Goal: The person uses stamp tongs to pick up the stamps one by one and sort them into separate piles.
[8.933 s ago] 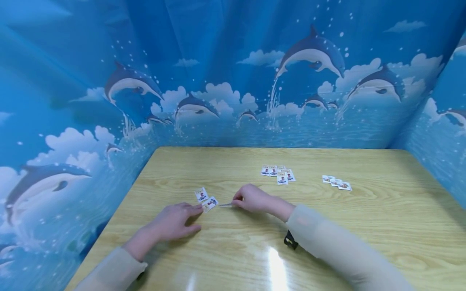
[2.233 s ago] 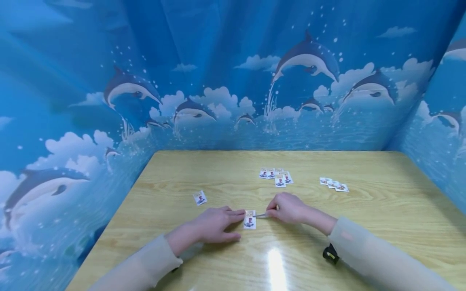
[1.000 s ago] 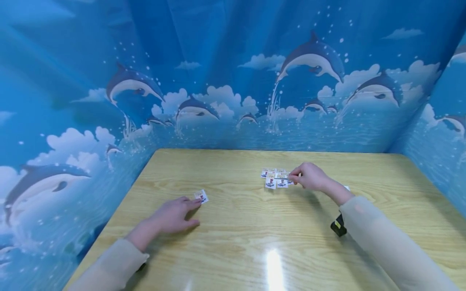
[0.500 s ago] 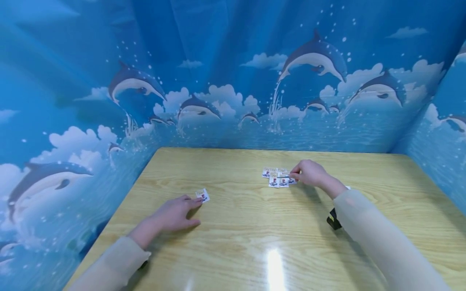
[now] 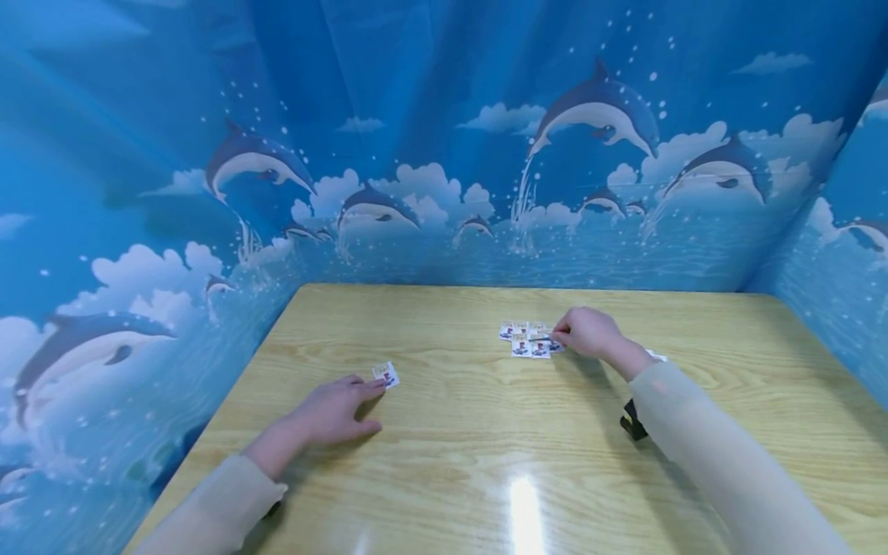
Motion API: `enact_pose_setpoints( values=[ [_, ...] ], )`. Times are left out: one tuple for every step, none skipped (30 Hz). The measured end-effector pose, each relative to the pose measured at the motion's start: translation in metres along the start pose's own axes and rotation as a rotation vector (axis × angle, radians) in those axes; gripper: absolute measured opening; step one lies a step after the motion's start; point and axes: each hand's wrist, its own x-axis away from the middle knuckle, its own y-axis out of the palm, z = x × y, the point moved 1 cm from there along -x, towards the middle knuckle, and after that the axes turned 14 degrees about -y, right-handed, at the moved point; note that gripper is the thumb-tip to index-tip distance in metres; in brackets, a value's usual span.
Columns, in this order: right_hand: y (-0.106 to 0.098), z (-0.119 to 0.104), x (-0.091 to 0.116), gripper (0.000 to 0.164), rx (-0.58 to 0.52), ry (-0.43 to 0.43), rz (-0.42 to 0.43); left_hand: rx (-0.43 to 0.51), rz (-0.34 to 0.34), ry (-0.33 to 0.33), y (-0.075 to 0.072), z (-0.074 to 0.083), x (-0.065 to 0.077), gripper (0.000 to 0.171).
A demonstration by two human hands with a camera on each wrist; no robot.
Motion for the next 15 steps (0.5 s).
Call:
enact_pose_setpoints(
  values=[
    [-0.001, 0.000, 0.001, 0.020, 0.002, 0.004, -0.002, -0.001, -0.001, -0.002, 0.000, 0.000, 0.000, 0.064],
    [-0.002, 0.000, 0.003, 0.020, 0.003, 0.007, -0.002, -0.001, -0.001, -0.002, 0.000, 0.000, 0.000, 0.064],
    [-0.003, 0.001, 0.004, 0.020, 0.005, 0.011, -0.002, 0.001, -0.002, 0.000, 0.000, 0.001, 0.000, 0.064],
    [-0.004, 0.001, 0.005, 0.021, 0.006, 0.015, 0.000, 0.001, -0.003, 0.002, 0.000, 0.001, 0.000, 0.064],
    [-0.006, 0.000, 0.006, 0.021, 0.007, 0.019, 0.006, 0.003, -0.004, 0.004, 0.000, 0.001, 0.000, 0.065],
    [-0.008, 0.000, 0.007, 0.022, 0.006, 0.023, 0.011, 0.005, -0.004, 0.005, 0.000, 0.001, 0.000, 0.065],
    [-0.009, -0.001, 0.008, 0.023, 0.002, 0.026, 0.017, 0.005, -0.004, 0.004, 0.000, 0.001, 0.000, 0.065],
    [-0.010, -0.003, 0.008, 0.024, -0.005, 0.026, 0.024, 0.006, -0.004, 0.006, 0.000, 0.001, 0.000, 0.065],
    [-0.011, -0.005, 0.008, 0.025, -0.011, 0.024, 0.033, 0.005, -0.004, 0.007, 0.001, 0.001, 0.000, 0.064],
    [-0.012, -0.009, 0.007, 0.025, -0.021, 0.017, 0.041, 0.004, -0.003, 0.007, 0.001, 0.001, 0.000, 0.064],
    [-0.012, -0.012, 0.006, 0.026, -0.033, 0.011, 0.048, 0.002, -0.002, 0.006, 0.001, 0.001, 0.000, 0.064],
    [-0.011, -0.017, 0.005, 0.026, -0.049, 0.003, 0.054, 0.001, 0.001, 0.007, 0.001, 0.000, 0.000, 0.064],
    [-0.010, -0.023, 0.003, 0.027, -0.070, -0.005, 0.057, -0.002, 0.003, 0.006, 0.001, 0.000, 0.000, 0.064],
    [-0.008, -0.029, 0.001, 0.027, -0.090, -0.020, 0.057, 0.000, 0.005, 0.008, 0.001, 0.000, 0.000, 0.064],
    [-0.005, -0.036, -0.002, 0.027, -0.111, -0.035, 0.057, 0.000, 0.006, 0.007, 0.001, 0.000, 0.000, 0.064]
  ],
)
